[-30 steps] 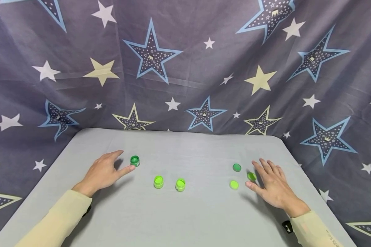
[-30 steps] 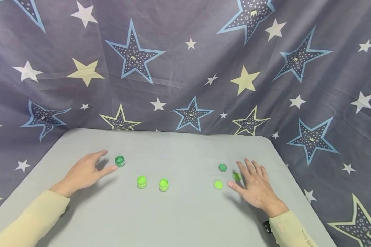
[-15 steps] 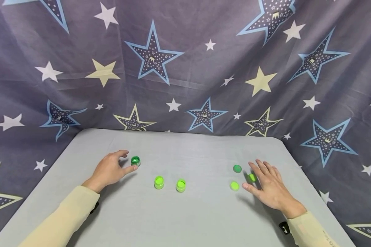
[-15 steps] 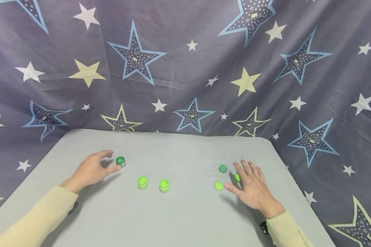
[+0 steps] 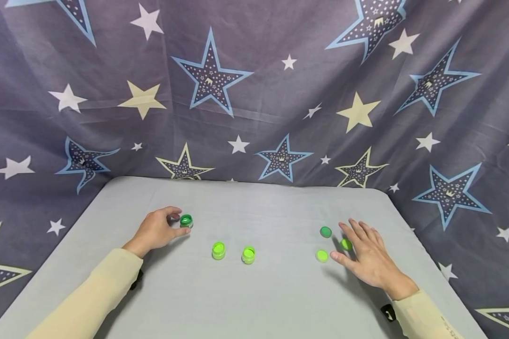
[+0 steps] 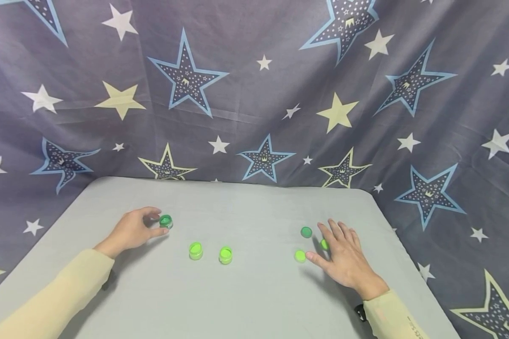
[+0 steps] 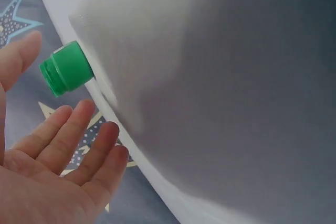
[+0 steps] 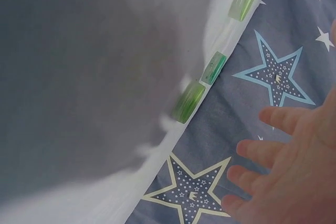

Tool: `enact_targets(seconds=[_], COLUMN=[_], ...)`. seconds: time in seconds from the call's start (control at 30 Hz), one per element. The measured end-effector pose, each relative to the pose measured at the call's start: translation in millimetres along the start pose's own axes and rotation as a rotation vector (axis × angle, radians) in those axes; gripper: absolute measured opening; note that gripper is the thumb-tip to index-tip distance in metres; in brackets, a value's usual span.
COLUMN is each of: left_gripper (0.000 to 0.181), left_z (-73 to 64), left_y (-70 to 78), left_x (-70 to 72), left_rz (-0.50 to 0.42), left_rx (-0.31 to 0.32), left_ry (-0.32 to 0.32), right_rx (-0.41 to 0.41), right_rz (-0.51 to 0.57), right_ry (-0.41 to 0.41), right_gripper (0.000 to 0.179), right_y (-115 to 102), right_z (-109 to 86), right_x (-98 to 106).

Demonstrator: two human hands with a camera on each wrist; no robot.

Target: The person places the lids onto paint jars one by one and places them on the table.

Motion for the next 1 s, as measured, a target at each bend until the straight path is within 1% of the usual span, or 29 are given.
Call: enact_targets(seconds=[0.1, 0.23, 0.5, 0.63, 0.87, 1.0], left_gripper=[0.064, 0.060, 0.055, 0.053, 0.040, 0.041], left_z=[1.6, 4.9, 11.4, 12.3, 13.7, 14.4], left_y=[1.5, 1.9, -0.5, -1.3, -2.8, -3.4], left_x=[-1.4, -5.0, -8.6, -8.8, -8.5, -9.5], left_rz=[-0.011, -0.020, -0.026, -0.031, -0.027, -0.026], left_rx=[0.001, 0.018, 0.079, 0.109, 0.151, 0.177], left_ry=[-0.013, -0.028, -0.042, -0.050, -0.062, -0.069], right_rx=[0.004, 0.007, 0.012, 0.012, 0.012, 0.011], right_rz=[0.001, -0.003, 0.006, 0.003, 0.005, 0.007], right_ry=[-0.001, -0.002, -0.005, -0.002, -0.013, -0.017], right_gripper=[0.082, 0.082, 0.082, 0.082, 0.082, 0.081], right_y=[-1, -1, -3, -4, -5, -6], right_z=[0.8, 2.1, 4.4, 6.5, 11.7, 14.3], right_x=[-1, -2, -3, -2, -4, -5])
Point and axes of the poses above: each hand's wrist, its own z-axis towards the middle knuckle, its own x-axis out of the back of the hand, y = z × x, the point moved 7 cm from there along z, towards the middle knuckle, and after that the axes turned 11 degrees about -y, right-handed, at the moved point
